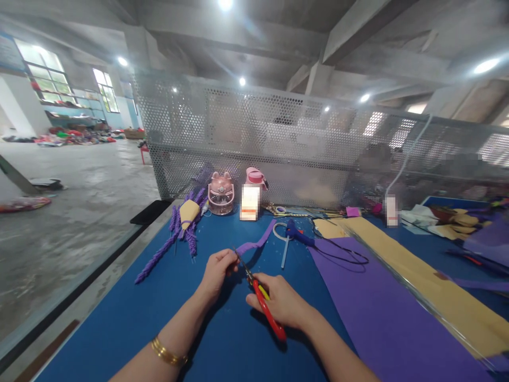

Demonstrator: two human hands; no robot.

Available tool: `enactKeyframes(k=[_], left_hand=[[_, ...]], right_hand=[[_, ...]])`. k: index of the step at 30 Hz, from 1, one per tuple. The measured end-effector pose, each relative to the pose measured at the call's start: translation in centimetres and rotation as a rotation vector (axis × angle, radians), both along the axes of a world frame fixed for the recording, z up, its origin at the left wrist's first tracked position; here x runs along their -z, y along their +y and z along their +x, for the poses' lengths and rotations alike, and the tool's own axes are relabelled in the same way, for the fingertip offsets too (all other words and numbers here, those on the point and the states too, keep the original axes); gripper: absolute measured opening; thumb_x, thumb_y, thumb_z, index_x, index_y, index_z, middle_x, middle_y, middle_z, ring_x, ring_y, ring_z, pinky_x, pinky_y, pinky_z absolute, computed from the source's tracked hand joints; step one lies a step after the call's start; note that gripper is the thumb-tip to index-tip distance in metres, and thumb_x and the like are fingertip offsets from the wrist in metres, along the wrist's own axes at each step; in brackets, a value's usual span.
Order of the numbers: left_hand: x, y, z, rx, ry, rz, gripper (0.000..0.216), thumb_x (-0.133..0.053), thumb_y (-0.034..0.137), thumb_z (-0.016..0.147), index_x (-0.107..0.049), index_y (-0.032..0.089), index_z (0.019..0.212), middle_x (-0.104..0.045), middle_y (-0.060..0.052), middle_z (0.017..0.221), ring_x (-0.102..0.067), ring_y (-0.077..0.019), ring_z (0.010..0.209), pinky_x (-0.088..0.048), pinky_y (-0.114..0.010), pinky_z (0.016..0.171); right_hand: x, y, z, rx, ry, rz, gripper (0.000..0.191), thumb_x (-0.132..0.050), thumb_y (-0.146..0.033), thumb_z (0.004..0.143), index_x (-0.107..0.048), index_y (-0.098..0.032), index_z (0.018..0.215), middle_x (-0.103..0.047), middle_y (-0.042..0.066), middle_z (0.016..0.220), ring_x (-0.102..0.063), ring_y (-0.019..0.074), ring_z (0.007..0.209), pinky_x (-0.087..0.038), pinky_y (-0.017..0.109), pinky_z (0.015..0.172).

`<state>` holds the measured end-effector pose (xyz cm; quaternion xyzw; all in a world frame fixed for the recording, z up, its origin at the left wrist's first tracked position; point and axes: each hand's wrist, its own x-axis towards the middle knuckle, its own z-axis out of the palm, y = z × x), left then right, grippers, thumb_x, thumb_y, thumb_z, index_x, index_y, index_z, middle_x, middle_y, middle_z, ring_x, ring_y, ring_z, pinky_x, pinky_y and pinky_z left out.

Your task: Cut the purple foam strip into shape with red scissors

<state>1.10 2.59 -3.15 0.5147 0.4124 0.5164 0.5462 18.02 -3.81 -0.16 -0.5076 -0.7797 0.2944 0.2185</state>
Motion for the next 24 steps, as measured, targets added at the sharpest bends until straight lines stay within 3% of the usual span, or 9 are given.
enactKeyframes(k=[24], left_hand=[[-0.25, -0.09, 0.02, -0.020, 0.032, 0.015, 0.020, -0.052, 0.030, 0.070, -0.054, 0.017, 0.054, -0.050, 0.002, 0.049, -0.040, -0.0098, 0.048, -0.029, -0.021, 0.049]], right_hand=[[0.07, -0.07, -0.03, 0.013, 0.012, -0.011, 0.009, -0.054, -0.028, 0.078, -0.051, -0.019, 0.075, -0.042, -0.007, 0.057, -0.032, 0.0077, 0.052, -0.025, 0.019, 0.049]])
